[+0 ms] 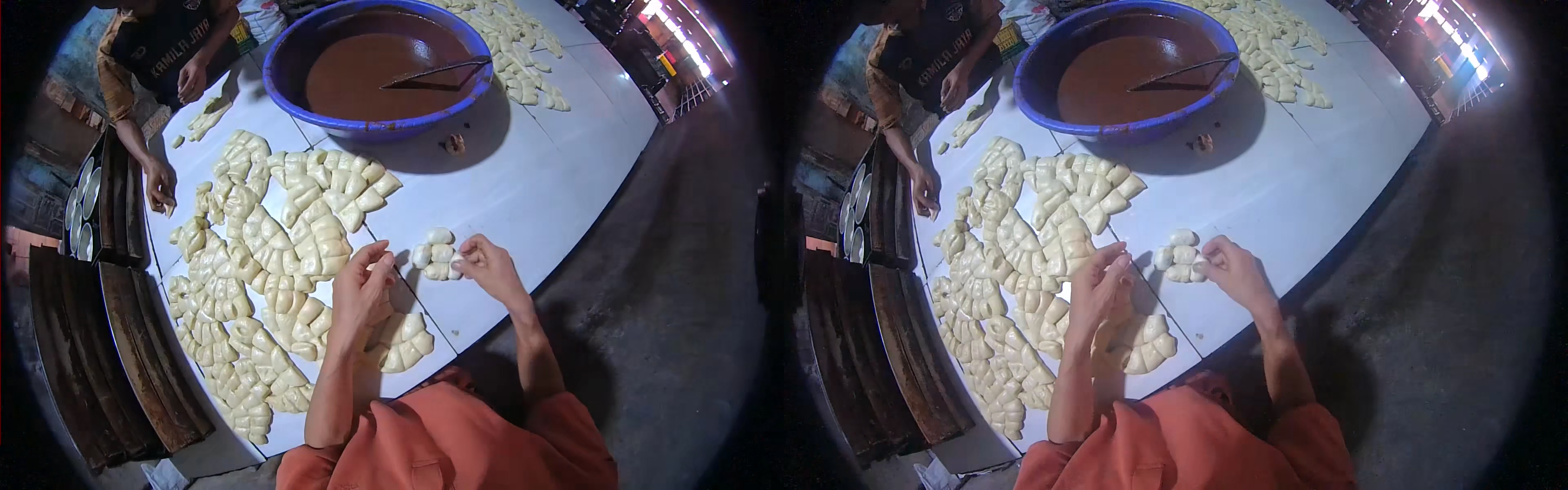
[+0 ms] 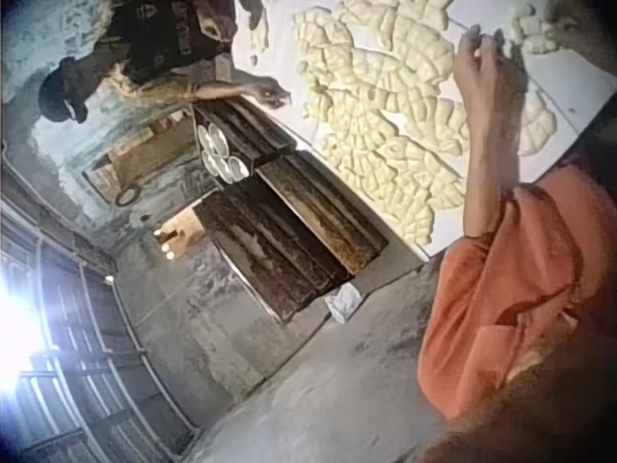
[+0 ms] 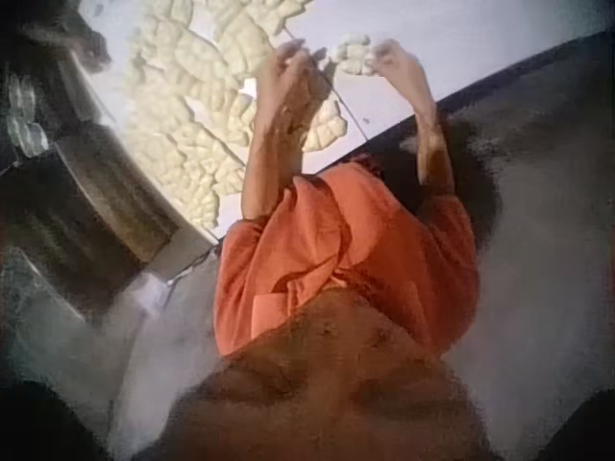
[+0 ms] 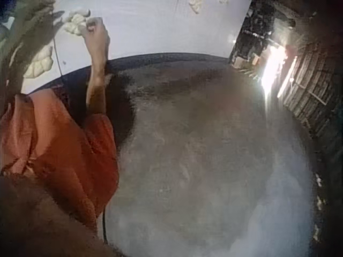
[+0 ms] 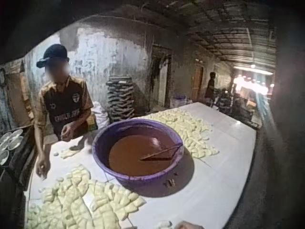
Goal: The person prepares pastries by hand by scooping a chocolate filling into pieces of dough, rolling and pinching them closed, and placing the filled dough units into round baking pans on a stacked rack.
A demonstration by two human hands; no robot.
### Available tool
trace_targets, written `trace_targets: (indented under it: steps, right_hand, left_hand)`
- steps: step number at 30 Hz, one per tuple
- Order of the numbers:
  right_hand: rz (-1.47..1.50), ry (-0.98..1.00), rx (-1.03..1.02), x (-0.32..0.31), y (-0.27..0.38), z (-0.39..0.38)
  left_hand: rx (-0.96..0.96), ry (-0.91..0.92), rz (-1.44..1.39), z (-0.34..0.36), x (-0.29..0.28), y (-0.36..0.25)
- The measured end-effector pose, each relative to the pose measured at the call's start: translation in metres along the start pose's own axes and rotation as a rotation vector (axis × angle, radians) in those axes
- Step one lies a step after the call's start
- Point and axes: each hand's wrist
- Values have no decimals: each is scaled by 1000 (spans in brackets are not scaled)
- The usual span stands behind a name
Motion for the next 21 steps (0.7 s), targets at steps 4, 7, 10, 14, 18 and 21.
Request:
trace_targets:
  steps: [4,7,10,14,18,21]
  right_hand:
    - [-83,-248,-283,14,9,-7]
    - [-270,-497,-328,21,17,-35]
    - [-293,-245,-399,40,31,-62]
    - [-536,-55,-591,75,49,-74]
    - [-407,48,-663,76,45,-70]
    - [-183,109,-313,69,36,-72]
  left_hand:
    - [-46,-47,10,-27,-9,-15]
    - [-30,-79,136,-36,-34,14]
    - [74,-171,269,-57,-38,15]
    - [370,-41,688,-75,-36,13]
    - [436,158,950,-85,-21,25]
    - [511,176,1004,-85,-16,42]
Point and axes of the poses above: each hand's wrist, its own z-axis towards the middle knuckle, its own x-axis out of the palm, y = z × x, and after that the axes turned 2 degrees about -x, right-handed
